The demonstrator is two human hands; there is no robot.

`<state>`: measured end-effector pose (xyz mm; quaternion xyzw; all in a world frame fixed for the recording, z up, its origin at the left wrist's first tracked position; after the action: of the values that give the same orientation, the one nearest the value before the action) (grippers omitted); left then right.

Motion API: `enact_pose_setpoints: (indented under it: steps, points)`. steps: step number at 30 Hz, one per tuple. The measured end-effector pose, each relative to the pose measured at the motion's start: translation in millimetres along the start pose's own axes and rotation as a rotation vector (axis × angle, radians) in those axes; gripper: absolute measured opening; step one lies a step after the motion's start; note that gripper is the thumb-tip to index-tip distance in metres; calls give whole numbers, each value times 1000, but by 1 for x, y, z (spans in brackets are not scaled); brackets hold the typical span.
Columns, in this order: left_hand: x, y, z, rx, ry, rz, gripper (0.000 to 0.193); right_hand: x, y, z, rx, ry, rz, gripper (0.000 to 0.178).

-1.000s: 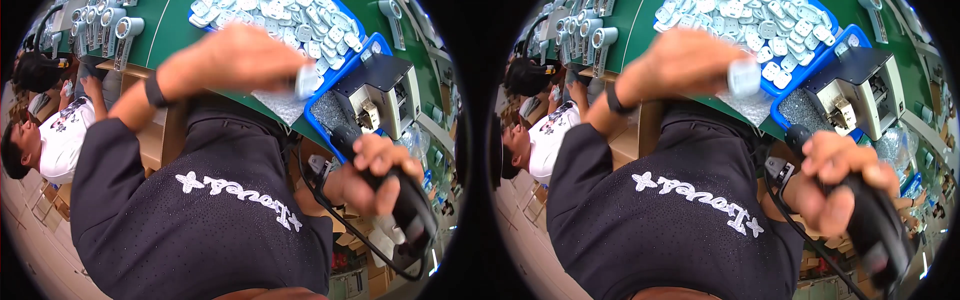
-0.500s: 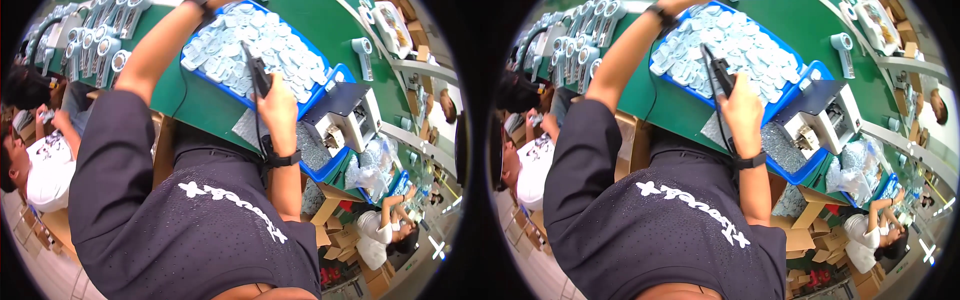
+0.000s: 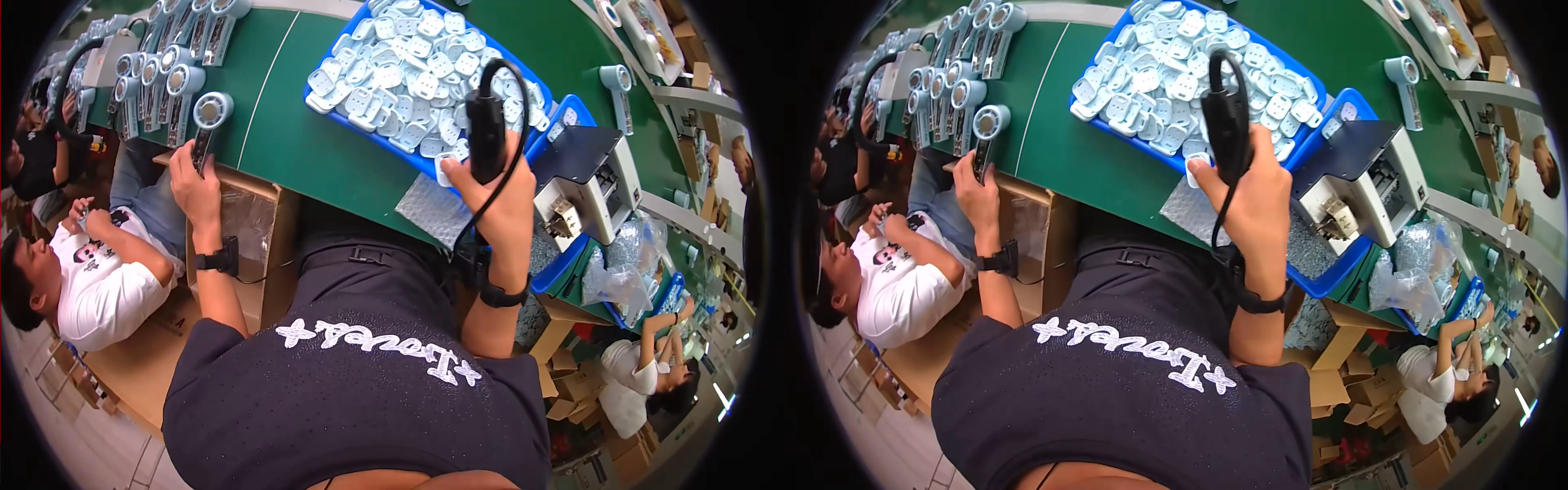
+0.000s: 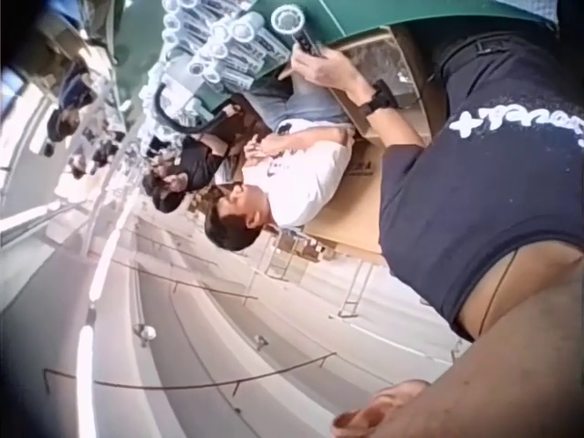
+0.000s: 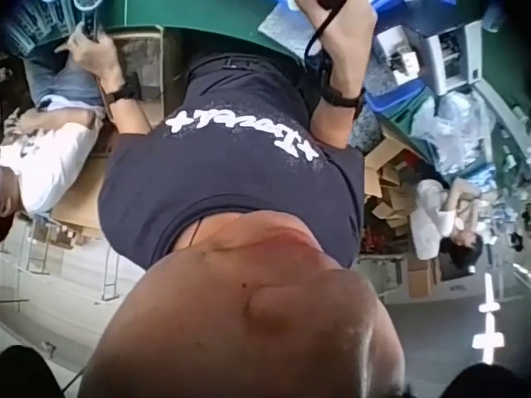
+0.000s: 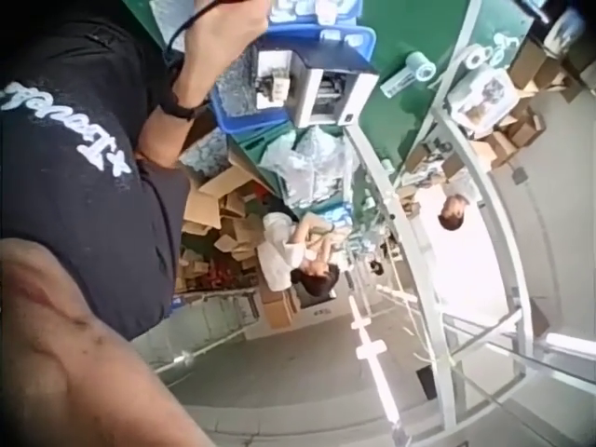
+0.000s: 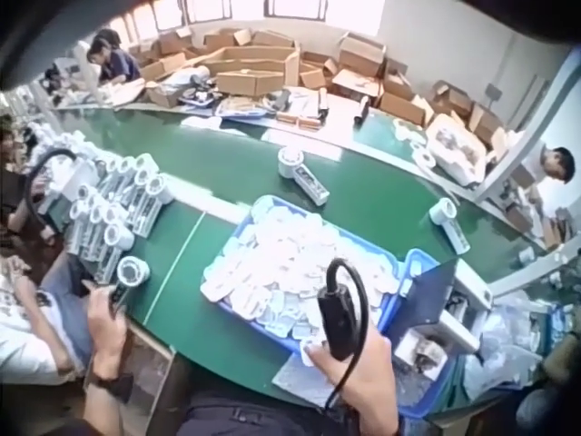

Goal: The person picks up a white plastic component from a blue tray and uses a power screwdriver to fasten a screw into it. They then set the assembled piece onto the green table surface and repeat the process.

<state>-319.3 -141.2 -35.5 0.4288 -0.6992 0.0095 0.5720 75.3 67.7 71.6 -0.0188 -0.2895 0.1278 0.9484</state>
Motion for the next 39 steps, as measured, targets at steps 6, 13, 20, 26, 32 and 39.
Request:
enact_pose_setpoints:
  steps: [6, 13, 20, 26, 32, 39]
  points:
    - [52, 0, -94, -563, -195, -327, 61, 11, -24, -5, -114, 342, 54, 48]
    - [2, -33, -228, -104, -1382, 632, 74, 29, -62, 3, -187, 647, 100, 53]
    - [-24, -58, -313, -557, -1484, 940, 59, 27, -87, -29, 8, 389, -54, 50]
    - [-44, -70, -323, -647, -1427, 999, 49, 42, -90, -38, 111, 613, -588, 31]
    - [-46, -80, -333, -648, -1410, 975, 45, 121, -42, -33, 648, 629, -843, 24]
    - [-48, -81, -337, -686, -1363, 895, 48, 120, -50, -43, 376, 723, -590, 20]
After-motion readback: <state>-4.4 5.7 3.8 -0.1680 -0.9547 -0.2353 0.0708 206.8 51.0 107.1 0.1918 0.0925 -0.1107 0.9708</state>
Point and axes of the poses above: each hand's wrist, its own y-axis towards the middle knuckle, its own x-axis out of the back of the hand, z = x × y, the point moved 2 cm from there along y, towards the middle knuckle, and after that the axes turned 5 degrees about -z, right-handed, at the moved point
